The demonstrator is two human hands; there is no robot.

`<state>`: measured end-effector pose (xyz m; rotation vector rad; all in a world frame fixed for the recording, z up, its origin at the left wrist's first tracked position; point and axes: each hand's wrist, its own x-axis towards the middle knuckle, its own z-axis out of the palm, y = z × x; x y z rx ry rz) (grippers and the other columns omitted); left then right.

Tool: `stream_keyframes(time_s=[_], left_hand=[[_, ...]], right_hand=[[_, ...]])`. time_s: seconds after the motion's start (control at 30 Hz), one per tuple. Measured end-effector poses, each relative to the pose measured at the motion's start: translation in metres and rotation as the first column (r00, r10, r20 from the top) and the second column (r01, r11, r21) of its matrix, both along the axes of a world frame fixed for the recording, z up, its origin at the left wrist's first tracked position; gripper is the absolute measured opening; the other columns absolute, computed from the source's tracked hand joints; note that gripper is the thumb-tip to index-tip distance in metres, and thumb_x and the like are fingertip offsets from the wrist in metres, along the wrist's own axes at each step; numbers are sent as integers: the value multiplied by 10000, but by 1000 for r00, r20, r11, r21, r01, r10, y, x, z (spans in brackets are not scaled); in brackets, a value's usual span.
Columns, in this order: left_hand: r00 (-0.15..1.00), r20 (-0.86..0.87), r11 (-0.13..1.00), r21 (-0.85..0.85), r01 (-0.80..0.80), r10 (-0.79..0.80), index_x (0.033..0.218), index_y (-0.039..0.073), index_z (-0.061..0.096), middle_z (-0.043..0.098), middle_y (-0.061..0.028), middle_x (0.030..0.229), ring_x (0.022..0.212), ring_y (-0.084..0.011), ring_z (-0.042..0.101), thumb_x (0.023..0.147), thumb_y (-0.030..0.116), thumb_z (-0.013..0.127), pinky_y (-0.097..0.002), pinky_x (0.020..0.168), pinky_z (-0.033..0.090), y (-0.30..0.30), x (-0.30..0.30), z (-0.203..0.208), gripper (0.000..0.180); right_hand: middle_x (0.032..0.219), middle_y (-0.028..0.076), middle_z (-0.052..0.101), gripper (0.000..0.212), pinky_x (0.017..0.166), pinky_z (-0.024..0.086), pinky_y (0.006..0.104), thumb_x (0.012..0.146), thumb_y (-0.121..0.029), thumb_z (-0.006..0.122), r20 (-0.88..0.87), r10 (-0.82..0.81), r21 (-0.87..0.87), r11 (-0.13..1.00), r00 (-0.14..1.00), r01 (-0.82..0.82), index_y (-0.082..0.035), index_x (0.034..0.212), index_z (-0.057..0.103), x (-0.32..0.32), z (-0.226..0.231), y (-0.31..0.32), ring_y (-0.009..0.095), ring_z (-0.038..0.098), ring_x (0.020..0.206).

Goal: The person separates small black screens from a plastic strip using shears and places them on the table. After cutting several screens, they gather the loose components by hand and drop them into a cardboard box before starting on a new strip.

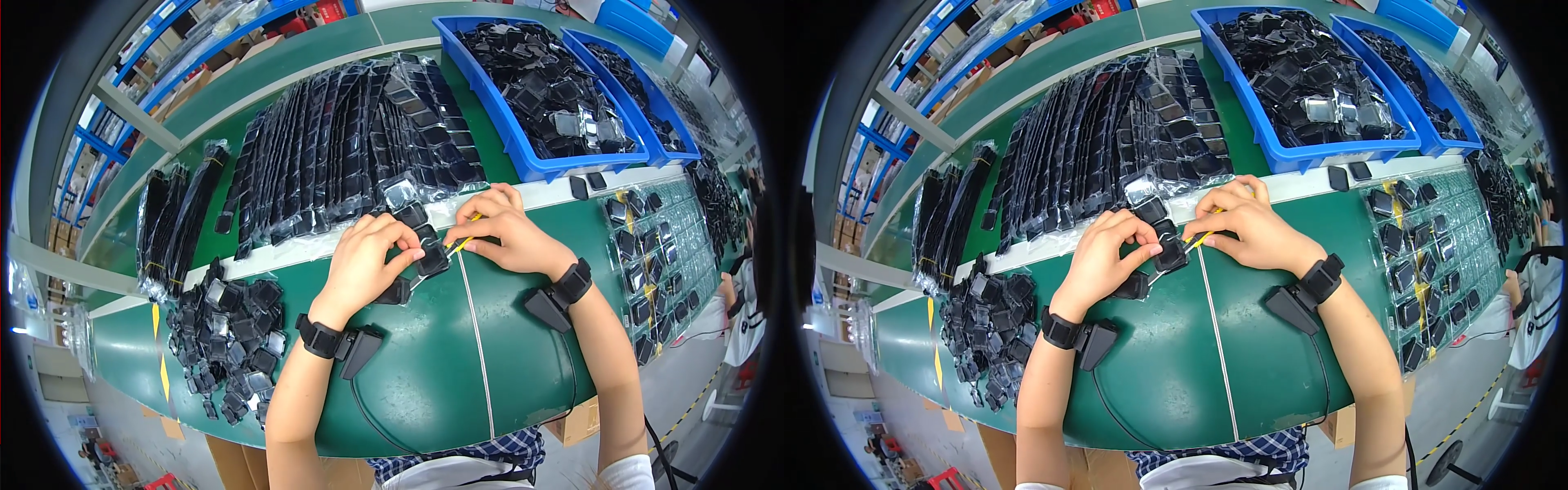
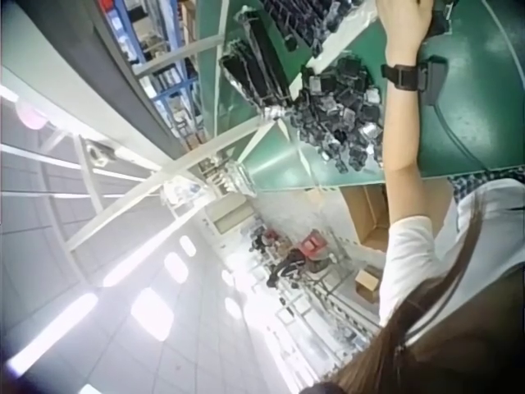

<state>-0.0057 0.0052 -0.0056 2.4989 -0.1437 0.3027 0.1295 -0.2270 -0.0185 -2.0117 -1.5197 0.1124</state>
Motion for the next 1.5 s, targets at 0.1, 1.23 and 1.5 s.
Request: stream_keyframes(time_s=[0.1,1.23,1.5], left_hand=[[1000,-5,1000,7,1,-1,901,93,703,623,-9,831,829,-201,580,822,167,793,-338,776,465,-1,-1,4,140],[996,-83,990,137,-15,27,1020,252,720,571,81,814,939,-175,544,816,251,777,-367,861,361,-17,-8,11,211],[995,-96,991,135,-28,41,935,211,695,579,74,825,941,-184,544,804,256,787,-364,846,353,-15,-8,9,167]], right_hand=[[1069,-41,598,245,1139,211,419,837,-135,763,-9,18,-12,1000,1000,-18,-226,1065,773,0,5,0,185,521,1125],[1025,-54,611,231,1135,208,410,812,-152,787,-165,73,-195,975,984,-105,-223,1032,784,14,26,-20,168,523,1098],[1002,-74,608,250,1118,223,395,793,-137,798,-204,82,-242,961,975,-132,-233,1024,799,19,36,-26,144,525,1072]])
